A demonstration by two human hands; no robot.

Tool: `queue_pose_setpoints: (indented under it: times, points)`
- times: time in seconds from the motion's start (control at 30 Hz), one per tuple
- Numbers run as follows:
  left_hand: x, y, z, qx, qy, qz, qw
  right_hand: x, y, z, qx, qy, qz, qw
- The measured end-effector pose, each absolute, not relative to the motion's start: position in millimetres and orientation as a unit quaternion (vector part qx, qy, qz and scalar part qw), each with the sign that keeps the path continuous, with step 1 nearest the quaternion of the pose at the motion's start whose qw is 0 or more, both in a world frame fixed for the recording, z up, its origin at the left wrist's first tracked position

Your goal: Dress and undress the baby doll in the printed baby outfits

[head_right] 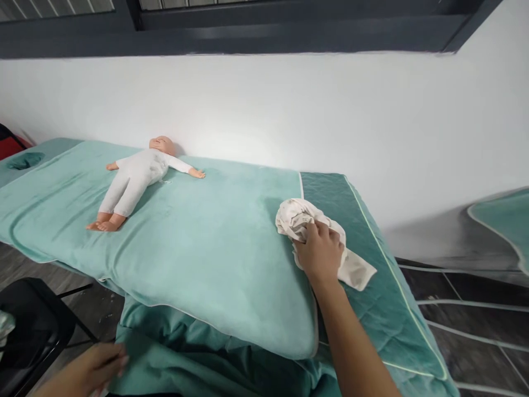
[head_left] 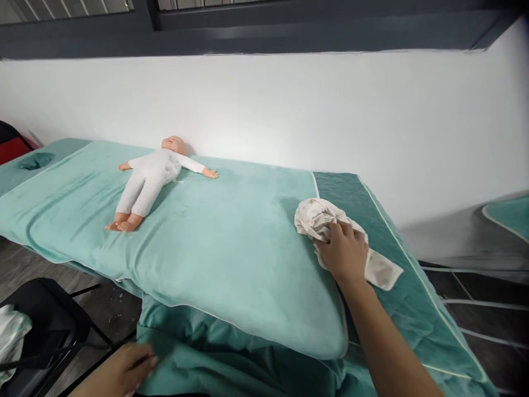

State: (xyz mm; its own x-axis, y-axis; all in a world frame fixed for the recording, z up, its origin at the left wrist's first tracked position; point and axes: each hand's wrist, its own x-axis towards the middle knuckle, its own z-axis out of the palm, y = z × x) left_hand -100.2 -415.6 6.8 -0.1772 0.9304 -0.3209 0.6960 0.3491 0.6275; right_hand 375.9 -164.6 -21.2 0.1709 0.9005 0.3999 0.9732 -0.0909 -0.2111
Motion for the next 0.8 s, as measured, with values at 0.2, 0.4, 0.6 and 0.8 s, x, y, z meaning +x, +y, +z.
queue_pose_setpoints:
  times: [0.2,0.4,0.6,0.8]
  points:
    - [-6,-291,10,0.564,0.51,0.339,0.554,363,-139,-4,-0.618,-0.69,0.002,0.376]
    - [77,-158,4,0.47,0.351,0.561,0.584,276,-138,27,-0.481,-0.729,0.068,0.483]
    - [79,-119,-4,0.374,0.342,0.63,0.589,235,-118,3,-0.43,-0.741,0.288,0.428]
    - [77,-127,-9,0.368,0.366,0.598,0.61,236,-118,-14,-0.395,-0.674,0.375,0.498]
